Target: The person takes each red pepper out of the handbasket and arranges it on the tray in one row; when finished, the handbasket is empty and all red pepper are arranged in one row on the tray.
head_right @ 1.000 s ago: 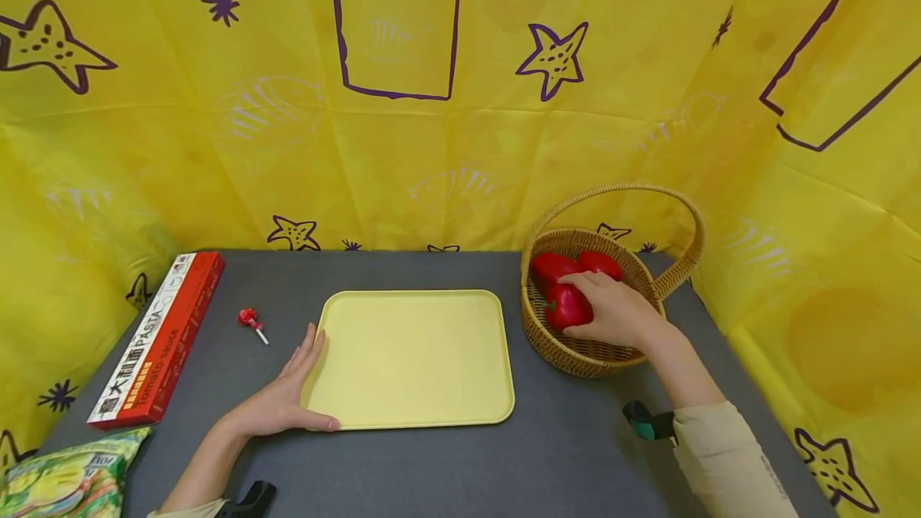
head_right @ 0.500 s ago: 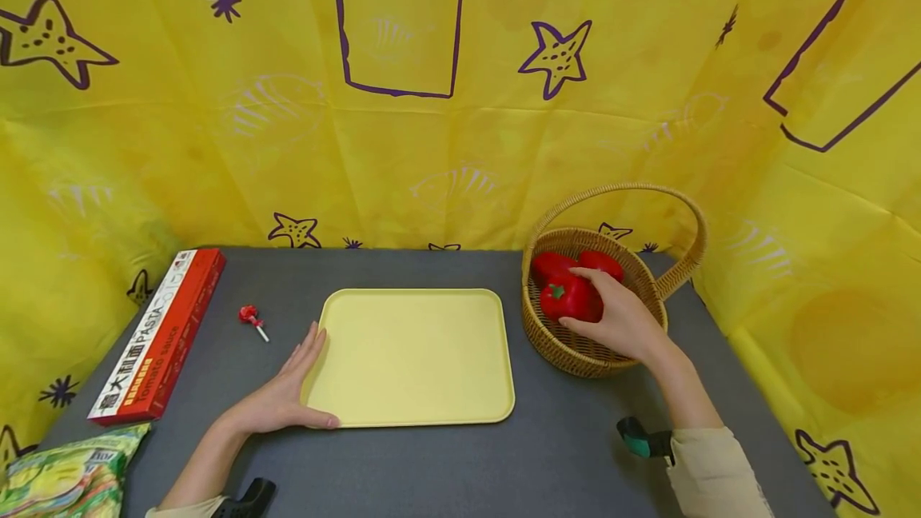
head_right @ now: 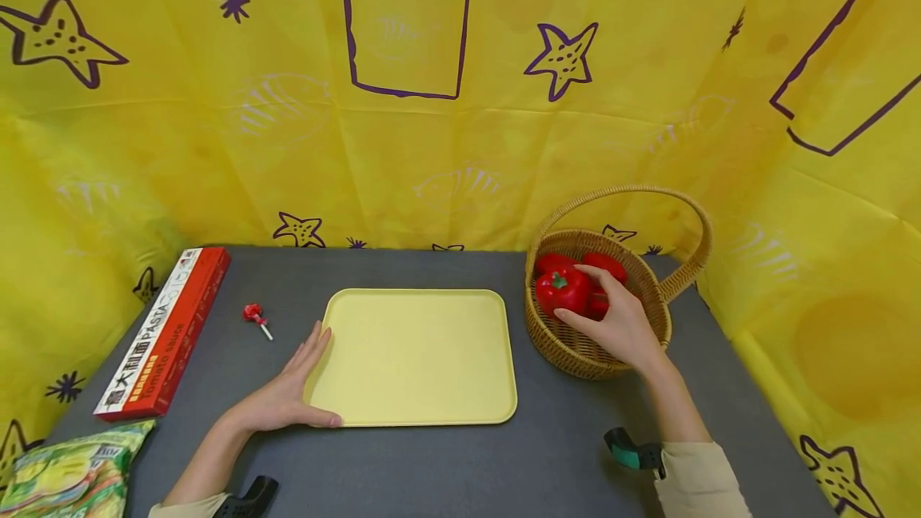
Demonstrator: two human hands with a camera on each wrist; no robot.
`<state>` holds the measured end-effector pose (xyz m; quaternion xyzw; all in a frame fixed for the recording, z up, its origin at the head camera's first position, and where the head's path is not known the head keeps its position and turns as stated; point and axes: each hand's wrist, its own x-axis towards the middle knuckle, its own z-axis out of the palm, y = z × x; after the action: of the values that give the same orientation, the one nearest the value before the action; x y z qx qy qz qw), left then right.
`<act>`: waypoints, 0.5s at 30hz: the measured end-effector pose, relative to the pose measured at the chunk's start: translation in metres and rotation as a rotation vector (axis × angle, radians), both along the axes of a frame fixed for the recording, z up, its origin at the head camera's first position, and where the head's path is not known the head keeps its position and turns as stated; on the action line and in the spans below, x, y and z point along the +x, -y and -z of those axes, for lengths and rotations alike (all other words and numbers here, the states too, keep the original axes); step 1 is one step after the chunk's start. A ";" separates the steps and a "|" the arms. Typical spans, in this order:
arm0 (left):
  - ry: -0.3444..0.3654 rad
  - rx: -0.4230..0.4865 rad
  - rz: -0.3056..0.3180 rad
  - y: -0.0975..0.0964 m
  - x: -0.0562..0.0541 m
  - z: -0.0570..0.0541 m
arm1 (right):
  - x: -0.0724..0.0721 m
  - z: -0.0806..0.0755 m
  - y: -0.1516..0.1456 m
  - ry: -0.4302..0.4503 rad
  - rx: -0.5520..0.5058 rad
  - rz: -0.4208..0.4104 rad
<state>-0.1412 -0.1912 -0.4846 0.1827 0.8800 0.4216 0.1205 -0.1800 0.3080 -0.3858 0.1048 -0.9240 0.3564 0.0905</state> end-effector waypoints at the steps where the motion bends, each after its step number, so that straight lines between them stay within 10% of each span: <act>1: -0.002 0.002 0.001 0.000 0.000 0.000 | 0.001 -0.001 0.001 0.007 -0.009 0.004; 15: -0.005 -0.005 -0.002 0.000 0.000 0.001 | 0.005 -0.014 0.025 0.044 -0.092 -0.049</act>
<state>-0.1412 -0.1910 -0.4854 0.1825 0.8816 0.4189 0.1182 -0.1755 0.2828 -0.3715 0.1153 -0.9055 0.4031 0.0660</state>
